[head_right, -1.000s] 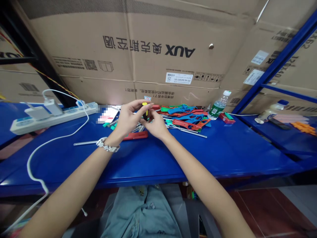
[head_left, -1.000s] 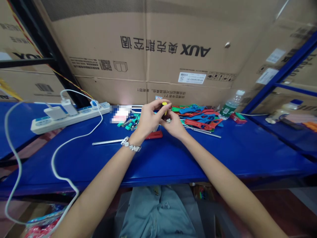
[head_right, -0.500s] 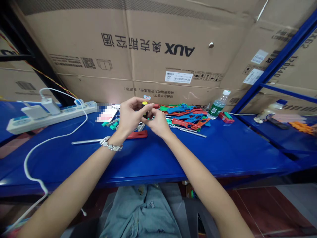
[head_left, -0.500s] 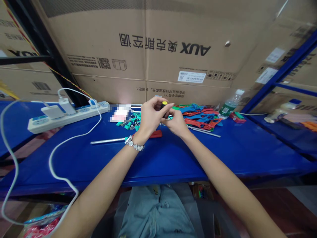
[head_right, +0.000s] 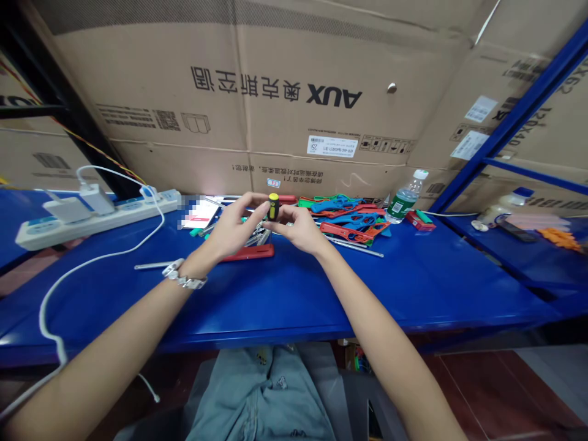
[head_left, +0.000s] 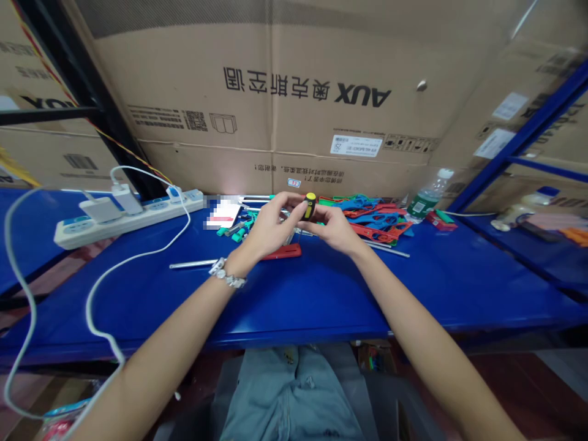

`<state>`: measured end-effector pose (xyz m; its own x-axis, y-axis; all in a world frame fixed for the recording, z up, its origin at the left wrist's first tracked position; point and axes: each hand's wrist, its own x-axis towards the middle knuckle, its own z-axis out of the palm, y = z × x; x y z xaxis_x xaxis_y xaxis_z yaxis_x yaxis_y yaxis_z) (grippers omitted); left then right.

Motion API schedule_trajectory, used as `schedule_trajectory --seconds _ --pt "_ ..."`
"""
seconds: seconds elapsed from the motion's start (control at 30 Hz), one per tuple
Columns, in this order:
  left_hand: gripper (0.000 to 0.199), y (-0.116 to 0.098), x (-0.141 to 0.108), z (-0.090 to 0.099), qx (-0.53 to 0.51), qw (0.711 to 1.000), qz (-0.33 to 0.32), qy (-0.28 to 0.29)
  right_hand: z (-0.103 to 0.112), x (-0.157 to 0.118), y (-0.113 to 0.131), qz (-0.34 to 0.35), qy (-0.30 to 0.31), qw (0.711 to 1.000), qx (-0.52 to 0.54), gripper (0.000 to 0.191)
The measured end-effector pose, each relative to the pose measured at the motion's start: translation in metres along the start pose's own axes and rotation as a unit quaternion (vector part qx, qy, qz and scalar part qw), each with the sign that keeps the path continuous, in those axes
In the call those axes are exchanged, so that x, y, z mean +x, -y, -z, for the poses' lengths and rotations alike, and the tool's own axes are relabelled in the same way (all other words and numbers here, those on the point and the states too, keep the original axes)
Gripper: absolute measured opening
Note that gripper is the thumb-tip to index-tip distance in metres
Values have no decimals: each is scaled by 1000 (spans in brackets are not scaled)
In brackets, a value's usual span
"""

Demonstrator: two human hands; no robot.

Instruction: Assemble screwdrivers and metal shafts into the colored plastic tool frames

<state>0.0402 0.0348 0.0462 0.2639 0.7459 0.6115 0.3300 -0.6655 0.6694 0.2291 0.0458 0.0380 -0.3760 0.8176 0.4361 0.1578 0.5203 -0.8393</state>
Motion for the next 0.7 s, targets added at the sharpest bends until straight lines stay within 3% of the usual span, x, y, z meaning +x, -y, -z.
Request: schedule_trajectory --seconds 0.1,0.27,0.4,0.6,0.7 --pt "15 18 -18 18 51 992 7 113 -6 5 -3 -3 -34 999 -6 47" --pt "23 41 -40 24 138 967 0 214 -29 6 -5 -83 -68 991 75 54" --pt "19 49 -45 18 135 967 -3 215 -39 0 -2 -114 -79 983 121 59" --pt "15 53 -50 17 139 972 3 187 -23 -7 3 -126 31 974 184 53" --pt "16 53 -50 17 138 973 5 183 -24 -2 -1 -101 -16 982 159 48"
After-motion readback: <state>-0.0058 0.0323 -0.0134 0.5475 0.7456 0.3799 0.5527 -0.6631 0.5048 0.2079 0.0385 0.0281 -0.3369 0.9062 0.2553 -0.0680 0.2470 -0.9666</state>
